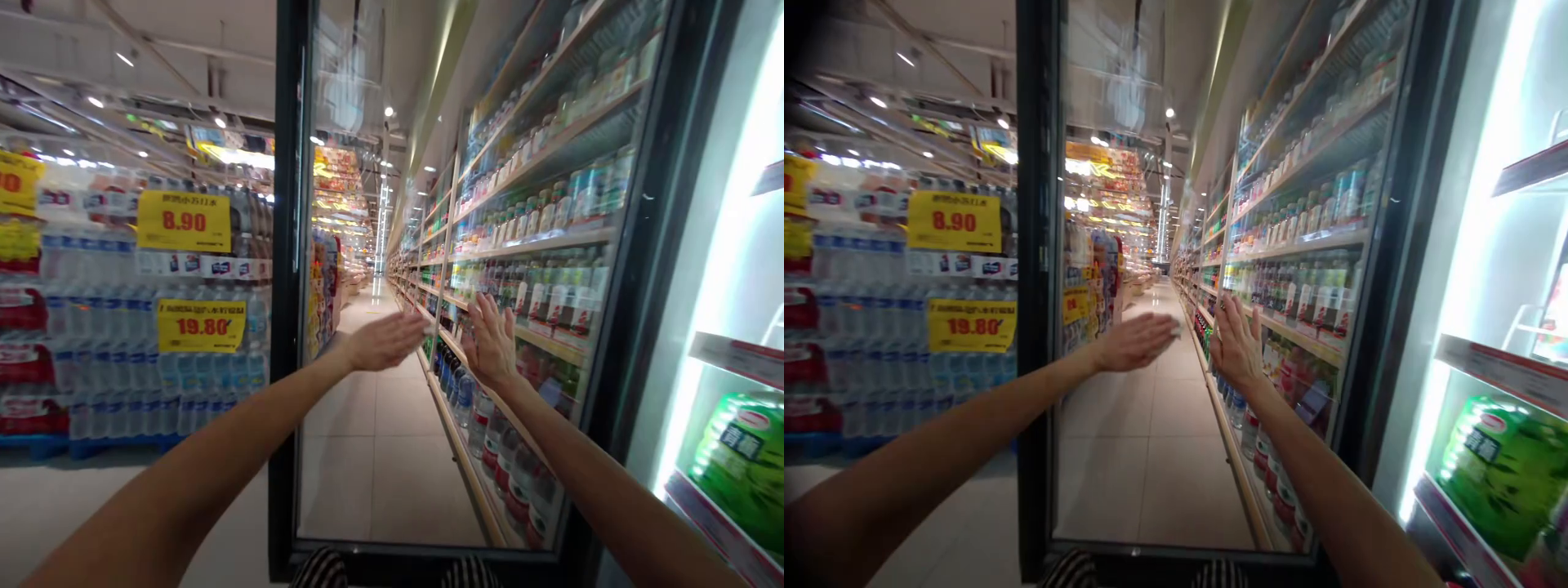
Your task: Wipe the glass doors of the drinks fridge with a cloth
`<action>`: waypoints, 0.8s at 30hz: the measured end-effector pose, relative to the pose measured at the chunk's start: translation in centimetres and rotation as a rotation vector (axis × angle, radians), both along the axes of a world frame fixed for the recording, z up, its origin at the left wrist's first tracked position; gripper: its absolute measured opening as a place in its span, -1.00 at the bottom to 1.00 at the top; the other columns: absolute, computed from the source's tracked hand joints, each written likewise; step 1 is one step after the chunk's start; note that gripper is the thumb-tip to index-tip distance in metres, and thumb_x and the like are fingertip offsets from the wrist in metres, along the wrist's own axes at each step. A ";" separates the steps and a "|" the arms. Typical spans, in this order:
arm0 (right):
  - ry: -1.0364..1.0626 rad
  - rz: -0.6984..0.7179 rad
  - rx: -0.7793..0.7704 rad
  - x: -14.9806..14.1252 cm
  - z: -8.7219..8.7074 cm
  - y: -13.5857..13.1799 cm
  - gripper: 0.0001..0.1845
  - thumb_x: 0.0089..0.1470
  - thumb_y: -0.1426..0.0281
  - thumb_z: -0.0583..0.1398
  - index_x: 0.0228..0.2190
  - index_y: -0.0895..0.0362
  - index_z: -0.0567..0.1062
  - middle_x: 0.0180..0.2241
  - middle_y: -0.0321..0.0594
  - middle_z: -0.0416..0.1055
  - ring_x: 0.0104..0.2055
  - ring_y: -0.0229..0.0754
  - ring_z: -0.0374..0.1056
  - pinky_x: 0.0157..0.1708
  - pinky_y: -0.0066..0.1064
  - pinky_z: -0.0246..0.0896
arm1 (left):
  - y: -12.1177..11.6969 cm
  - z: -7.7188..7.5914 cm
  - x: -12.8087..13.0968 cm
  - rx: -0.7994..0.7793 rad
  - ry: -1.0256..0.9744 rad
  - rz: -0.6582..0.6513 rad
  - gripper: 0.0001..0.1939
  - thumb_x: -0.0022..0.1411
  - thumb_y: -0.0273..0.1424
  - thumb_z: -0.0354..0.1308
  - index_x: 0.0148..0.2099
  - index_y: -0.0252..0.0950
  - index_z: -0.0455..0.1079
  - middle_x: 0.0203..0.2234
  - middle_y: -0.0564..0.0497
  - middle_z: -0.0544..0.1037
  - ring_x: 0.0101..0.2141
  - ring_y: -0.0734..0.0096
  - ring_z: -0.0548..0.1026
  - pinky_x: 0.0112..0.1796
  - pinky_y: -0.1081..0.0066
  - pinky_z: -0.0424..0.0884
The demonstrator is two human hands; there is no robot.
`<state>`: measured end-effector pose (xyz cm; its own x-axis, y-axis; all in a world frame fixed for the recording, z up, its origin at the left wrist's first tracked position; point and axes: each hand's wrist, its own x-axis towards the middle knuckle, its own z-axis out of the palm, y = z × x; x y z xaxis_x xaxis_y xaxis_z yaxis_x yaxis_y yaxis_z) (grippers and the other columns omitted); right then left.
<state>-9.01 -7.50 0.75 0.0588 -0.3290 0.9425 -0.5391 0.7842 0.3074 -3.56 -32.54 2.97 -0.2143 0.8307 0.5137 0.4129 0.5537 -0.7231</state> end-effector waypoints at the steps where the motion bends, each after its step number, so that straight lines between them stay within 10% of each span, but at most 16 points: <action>1: -0.009 -0.002 -0.013 0.0 -0.2 0.1 -0.35 0.11 0.36 -0.02 0.21 0.10 -0.09 0.23 -0.05 -0.02 0.28 -0.05 -0.16 0.20 -0.01 -0.29 | -0.2 0.5 -0.1 0.176 0.069 0.036 -0.47 0.20 -0.40 -0.09 0.22 -0.34 0.02 0.20 -0.11 0.12 0.24 0.31 -0.09 0.20 0.19 -0.06; 4: -0.023 0.000 -0.018 0.0 -0.8 0.7 -0.34 0.11 0.36 -0.02 0.21 0.10 -0.10 0.24 -0.06 -0.06 0.29 -0.05 -0.19 0.20 0.00 -0.29 | -0.1 0.5 0.0 0.498 0.202 0.048 -0.42 0.17 -0.44 -0.08 0.24 -0.46 -0.03 0.22 -0.22 0.04 0.25 0.18 -0.20 0.19 0.07 -0.12; 9: -0.022 0.012 0.053 0.5 -2.0 0.9 -0.35 0.10 0.40 -0.01 0.20 0.10 -0.08 0.22 -0.04 0.00 0.29 -0.07 -0.17 0.21 -0.01 -0.28 | 0.1 -4.0 1.0 -0.200 -0.048 -0.193 -0.51 0.15 -0.47 -0.15 0.14 -0.13 0.19 0.17 0.14 0.18 0.20 0.56 0.02 0.16 0.46 0.05; 15: -0.040 0.012 0.007 0.2 -3.3 1.3 -0.37 0.09 0.39 0.00 0.19 0.11 -0.03 0.22 -0.02 0.01 0.28 -0.05 -0.13 0.20 0.01 -0.27 | -1.5 -2.9 0.8 0.126 -0.142 0.037 -0.49 0.16 -0.43 -0.12 0.19 -0.29 0.12 0.15 -0.07 0.23 0.20 0.34 0.06 0.16 0.17 0.02; 20: -0.091 0.019 0.126 0.6 -5.1 1.6 -0.36 0.08 0.43 0.00 0.19 0.11 -0.02 0.20 -0.05 0.05 0.27 -0.06 -0.13 0.20 0.01 -0.26 | -1.2 -7.1 1.0 -0.243 -0.295 -0.081 -0.54 0.17 -0.39 -0.13 0.14 -0.14 0.19 0.13 0.09 0.27 0.19 0.57 0.07 0.17 0.42 0.02; 24: -0.112 -0.002 0.125 0.4 -6.1 1.9 -0.36 0.08 0.41 0.01 0.19 0.11 -0.02 0.20 -0.04 0.05 0.27 -0.04 -0.13 0.20 0.02 -0.26 | -3.5 -5.1 1.0 -0.046 -0.117 0.011 -0.50 0.18 -0.39 -0.10 0.19 -0.24 0.09 0.17 -0.04 0.18 0.22 0.41 -0.02 0.19 0.25 -0.03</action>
